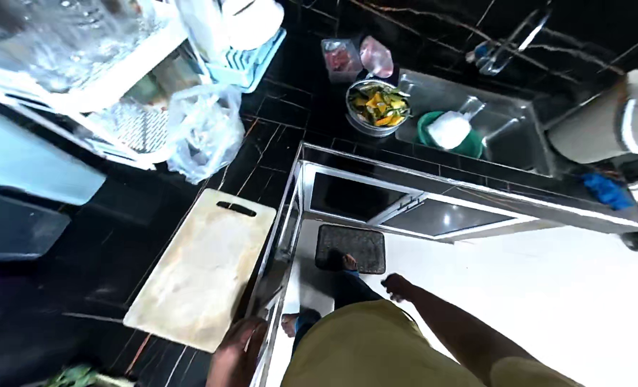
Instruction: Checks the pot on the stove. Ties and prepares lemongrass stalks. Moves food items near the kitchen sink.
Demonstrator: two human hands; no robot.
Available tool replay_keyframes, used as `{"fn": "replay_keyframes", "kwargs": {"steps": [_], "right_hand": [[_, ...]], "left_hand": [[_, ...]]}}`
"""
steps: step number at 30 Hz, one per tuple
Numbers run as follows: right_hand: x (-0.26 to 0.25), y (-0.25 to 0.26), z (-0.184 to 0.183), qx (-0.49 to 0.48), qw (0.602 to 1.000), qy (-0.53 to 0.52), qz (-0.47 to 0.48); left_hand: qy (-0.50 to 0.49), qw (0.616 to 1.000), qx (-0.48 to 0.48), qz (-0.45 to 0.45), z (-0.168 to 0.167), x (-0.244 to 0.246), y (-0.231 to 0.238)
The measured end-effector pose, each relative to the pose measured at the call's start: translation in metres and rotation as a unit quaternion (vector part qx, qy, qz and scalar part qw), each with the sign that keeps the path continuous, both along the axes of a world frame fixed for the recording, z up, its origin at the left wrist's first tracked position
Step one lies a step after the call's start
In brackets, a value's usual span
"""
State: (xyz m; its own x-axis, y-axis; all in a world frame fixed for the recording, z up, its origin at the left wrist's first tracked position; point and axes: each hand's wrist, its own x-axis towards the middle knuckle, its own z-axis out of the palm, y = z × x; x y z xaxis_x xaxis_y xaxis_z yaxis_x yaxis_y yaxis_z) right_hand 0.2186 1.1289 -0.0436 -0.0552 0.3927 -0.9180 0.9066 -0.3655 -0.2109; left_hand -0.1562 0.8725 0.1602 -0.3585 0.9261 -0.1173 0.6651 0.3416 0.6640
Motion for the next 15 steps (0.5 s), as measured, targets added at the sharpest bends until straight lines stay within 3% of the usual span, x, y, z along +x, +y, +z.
{"fn": "replay_keyframes", "kwargs": {"steps": [2, 4, 7, 9, 12, 15], "right_hand": [[0.027, 0.016, -0.011, -0.08, 0.989, -0.043, 0.114], [0.043, 0.039, -0.018, -0.075, 0.978, -0.052, 0.185], [0.054, 0.092, -0.026, -0.007, 0.994, -0.009, 0.113], [0.06, 0.132, -0.025, 0.029, 0.996, 0.029, 0.084], [0.062, 0.187, 0.002, 0.099, 0.978, 0.1, 0.157], [0.055, 0.226, 0.041, 0.128, 0.962, 0.147, 0.194]], "left_hand": [[0.007, 0.998, 0.038, 0.039, -0.006, 0.018, 0.031], [-0.004, 0.995, 0.059, 0.083, -0.006, 0.041, 0.07], [-0.043, 0.991, 0.075, 0.106, 0.001, 0.08, 0.137], [-0.04, 0.995, 0.079, 0.053, 0.003, 0.102, 0.18], [0.015, 0.997, 0.065, -0.043, 0.0, 0.118, 0.236], [0.025, 0.996, 0.044, -0.073, 0.007, 0.126, 0.283]]}}
